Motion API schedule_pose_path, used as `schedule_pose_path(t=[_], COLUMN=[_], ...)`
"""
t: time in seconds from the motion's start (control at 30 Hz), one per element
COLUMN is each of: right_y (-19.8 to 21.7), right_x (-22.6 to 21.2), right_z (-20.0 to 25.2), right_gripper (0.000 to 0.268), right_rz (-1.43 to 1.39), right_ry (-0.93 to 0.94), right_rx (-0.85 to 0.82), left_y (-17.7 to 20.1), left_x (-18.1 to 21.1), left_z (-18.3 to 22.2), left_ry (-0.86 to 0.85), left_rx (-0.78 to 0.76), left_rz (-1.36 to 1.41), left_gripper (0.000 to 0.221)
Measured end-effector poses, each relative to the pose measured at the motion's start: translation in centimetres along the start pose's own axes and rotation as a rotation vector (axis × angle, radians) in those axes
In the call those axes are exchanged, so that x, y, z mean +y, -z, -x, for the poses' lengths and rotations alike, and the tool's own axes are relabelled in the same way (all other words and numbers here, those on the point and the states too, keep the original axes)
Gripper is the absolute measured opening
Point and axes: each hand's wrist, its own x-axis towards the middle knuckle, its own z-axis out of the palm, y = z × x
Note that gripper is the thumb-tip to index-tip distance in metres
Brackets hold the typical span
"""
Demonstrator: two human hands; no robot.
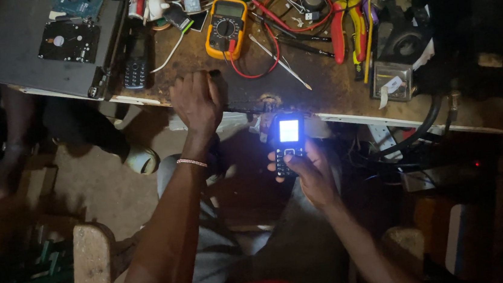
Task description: Disassembling a mobile phone using a screwdriver at a repair bench
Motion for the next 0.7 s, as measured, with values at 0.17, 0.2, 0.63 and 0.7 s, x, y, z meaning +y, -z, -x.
schedule_pose_path(t=[0.17,0.2,0.63,0.7], right_y=[0.13,0.15,0.19,-0.07], right_x=[0.20,0.25,0.07,-0.38], right_z=[-0.04,-0.06,-0.08,0.04], right_gripper=[0.034,0.034,0.041,0.040], right_rz=[-0.003,-0.002,0.017,0.010], right_ry=[-0.010,-0.004,-0.022,0.000], right_rx=[0.003,0.002,-0.010,-0.008], left_y=[0.26,0.34,0.11,-0.02], left_x=[0.18,0.17,0.07,-0.04], left_z=[-0.10,-0.17,0.08,0.30], left_ry=[0.022,0.021,0.032,0.037], left_rx=[-0.015,-0.031,-0.050,-0.032], left_rz=[0.036,0.041,-0.008,0.013], left_gripper=[0.015,0.016,0.015,0.013])
